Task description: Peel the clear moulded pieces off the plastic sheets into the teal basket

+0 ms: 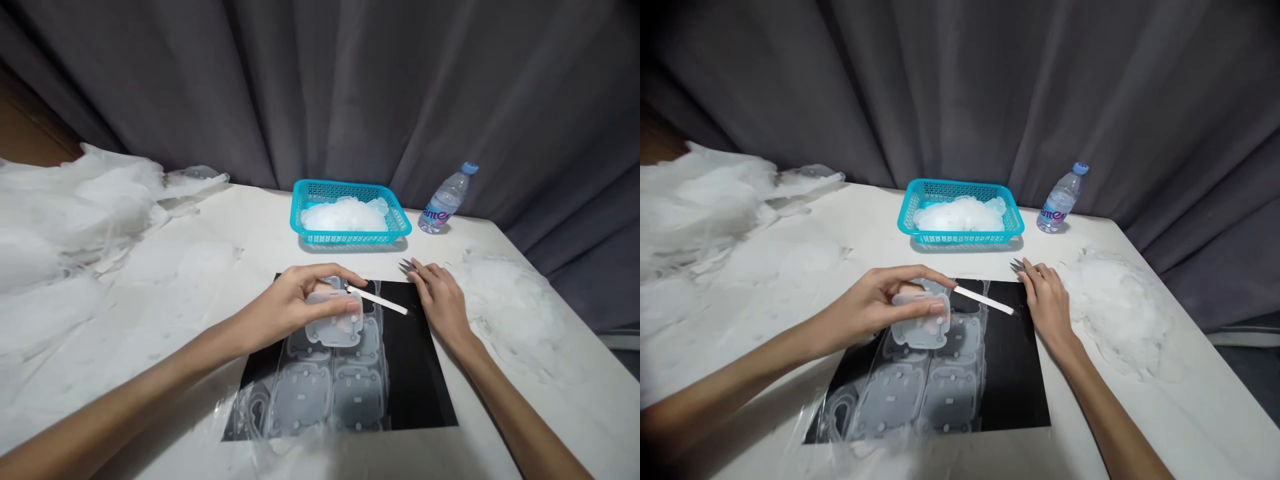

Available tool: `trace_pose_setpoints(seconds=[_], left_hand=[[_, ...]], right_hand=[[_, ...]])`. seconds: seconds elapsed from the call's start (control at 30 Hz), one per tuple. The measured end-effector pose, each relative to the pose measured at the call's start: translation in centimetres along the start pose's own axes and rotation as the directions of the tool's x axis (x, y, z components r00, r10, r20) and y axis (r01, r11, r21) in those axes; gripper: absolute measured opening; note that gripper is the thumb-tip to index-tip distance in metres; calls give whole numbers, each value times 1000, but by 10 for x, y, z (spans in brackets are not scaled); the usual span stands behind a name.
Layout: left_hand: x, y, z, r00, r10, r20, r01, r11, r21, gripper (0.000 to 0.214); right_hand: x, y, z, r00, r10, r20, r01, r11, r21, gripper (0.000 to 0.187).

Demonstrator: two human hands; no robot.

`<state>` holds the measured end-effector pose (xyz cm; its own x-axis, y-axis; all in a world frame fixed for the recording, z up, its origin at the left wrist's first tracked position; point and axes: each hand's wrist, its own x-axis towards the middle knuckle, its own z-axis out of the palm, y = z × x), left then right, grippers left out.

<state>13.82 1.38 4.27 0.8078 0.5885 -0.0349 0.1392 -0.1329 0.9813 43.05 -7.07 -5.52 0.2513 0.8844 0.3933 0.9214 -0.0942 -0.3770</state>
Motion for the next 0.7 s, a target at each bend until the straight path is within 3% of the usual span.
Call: trace_pose_setpoints(seconds=[0.23,0.43,0.6,0.7], left_hand=[[0,-4,-2,1000,12,-3,-12,999,-45,23],[0,-8,1,999,11,39,-2,976,-217,24],[4,-12,1,1000,-1,26,5,984,-180,25],[7,-18,-1,999,-29,-35,25,995,-100,30]], right_hand=[[2,3,6,999,-45,23,44,998,35,42],[2,7,10,997,-50,55,51,998,-21,39],[3,13,17,993,-120,-14,120,991,59,39],[3,14,19,991,-131,-42,134,987,93,35]])
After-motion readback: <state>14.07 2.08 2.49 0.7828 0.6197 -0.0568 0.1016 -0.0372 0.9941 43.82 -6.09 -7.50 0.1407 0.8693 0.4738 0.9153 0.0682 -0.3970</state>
